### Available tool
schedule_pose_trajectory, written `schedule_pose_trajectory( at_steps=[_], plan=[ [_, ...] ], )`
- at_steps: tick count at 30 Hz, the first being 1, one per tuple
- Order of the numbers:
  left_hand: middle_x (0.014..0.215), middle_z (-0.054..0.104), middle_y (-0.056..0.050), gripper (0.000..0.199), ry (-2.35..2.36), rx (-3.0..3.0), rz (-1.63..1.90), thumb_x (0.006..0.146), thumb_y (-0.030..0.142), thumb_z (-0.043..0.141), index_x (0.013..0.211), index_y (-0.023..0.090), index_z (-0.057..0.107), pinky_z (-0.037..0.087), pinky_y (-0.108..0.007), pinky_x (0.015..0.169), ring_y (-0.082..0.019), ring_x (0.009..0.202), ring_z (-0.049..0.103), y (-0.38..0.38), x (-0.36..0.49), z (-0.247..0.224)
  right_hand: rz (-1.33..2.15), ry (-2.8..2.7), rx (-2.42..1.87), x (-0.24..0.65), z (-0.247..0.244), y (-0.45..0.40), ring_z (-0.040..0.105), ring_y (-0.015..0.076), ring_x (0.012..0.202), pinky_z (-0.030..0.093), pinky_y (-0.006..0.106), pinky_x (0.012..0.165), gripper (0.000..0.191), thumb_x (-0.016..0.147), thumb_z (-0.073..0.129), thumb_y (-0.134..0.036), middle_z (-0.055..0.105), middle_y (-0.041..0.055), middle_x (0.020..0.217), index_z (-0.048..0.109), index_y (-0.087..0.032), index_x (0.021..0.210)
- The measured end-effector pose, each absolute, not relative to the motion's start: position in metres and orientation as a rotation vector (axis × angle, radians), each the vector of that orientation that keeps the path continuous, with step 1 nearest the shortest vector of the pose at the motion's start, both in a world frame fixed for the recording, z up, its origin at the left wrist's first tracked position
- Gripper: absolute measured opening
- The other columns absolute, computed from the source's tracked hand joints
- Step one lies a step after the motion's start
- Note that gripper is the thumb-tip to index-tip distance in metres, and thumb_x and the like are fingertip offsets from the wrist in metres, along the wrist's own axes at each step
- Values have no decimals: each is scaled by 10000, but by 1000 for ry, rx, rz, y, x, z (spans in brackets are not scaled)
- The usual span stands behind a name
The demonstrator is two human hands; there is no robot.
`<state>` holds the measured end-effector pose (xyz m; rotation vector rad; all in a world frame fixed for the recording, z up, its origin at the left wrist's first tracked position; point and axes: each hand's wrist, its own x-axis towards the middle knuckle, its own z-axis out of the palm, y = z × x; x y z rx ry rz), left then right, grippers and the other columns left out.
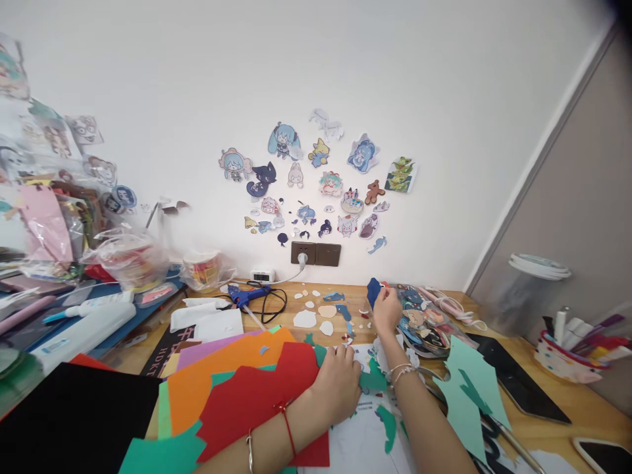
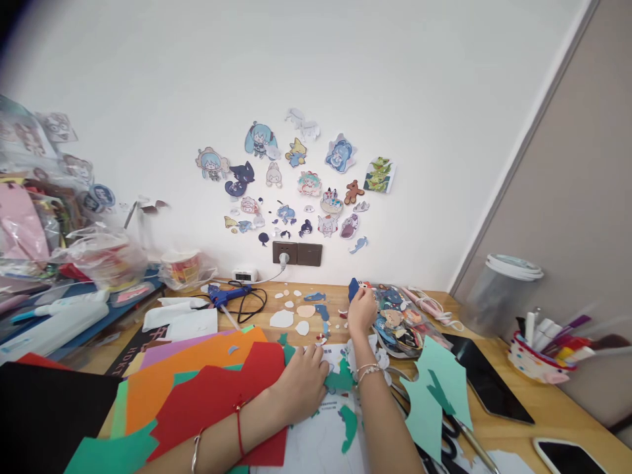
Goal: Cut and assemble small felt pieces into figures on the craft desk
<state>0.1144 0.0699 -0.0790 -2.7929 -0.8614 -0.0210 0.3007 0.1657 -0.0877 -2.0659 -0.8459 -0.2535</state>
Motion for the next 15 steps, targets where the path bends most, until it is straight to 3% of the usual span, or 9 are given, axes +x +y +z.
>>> schedule_pose_trajectory(
  at_steps=[4,10,15],
  plan=[
    [1013,543,-75,273,-859,-2785,-23,851,363,477,975,128,541,459,-385,753,-207,936,525,69,115,-80,-69,-732,-1950,312,-89,171,577,149,806,481,346,725,232,875,464,-327,593,44,930,558,-138,972],
    [1000,547,-72,269,-857,-2783,-32,850,363,479,963,128,544,460,-385,753,-205,932,527,70,115,-81,241,-650,-1780,324,-105,186,585,113,678,507,274,596,237,882,458,-316,599,32,874,541,-130,1002],
    [1006,545,-73,269,-857,-2788,-36,849,363,481,962,128,544,461,-383,750,-205,933,527,71,115,-81,303,-697,-1726,325,-113,192,588,116,691,512,274,592,234,877,471,-299,595,35,889,532,-125,1022]
  ],
)
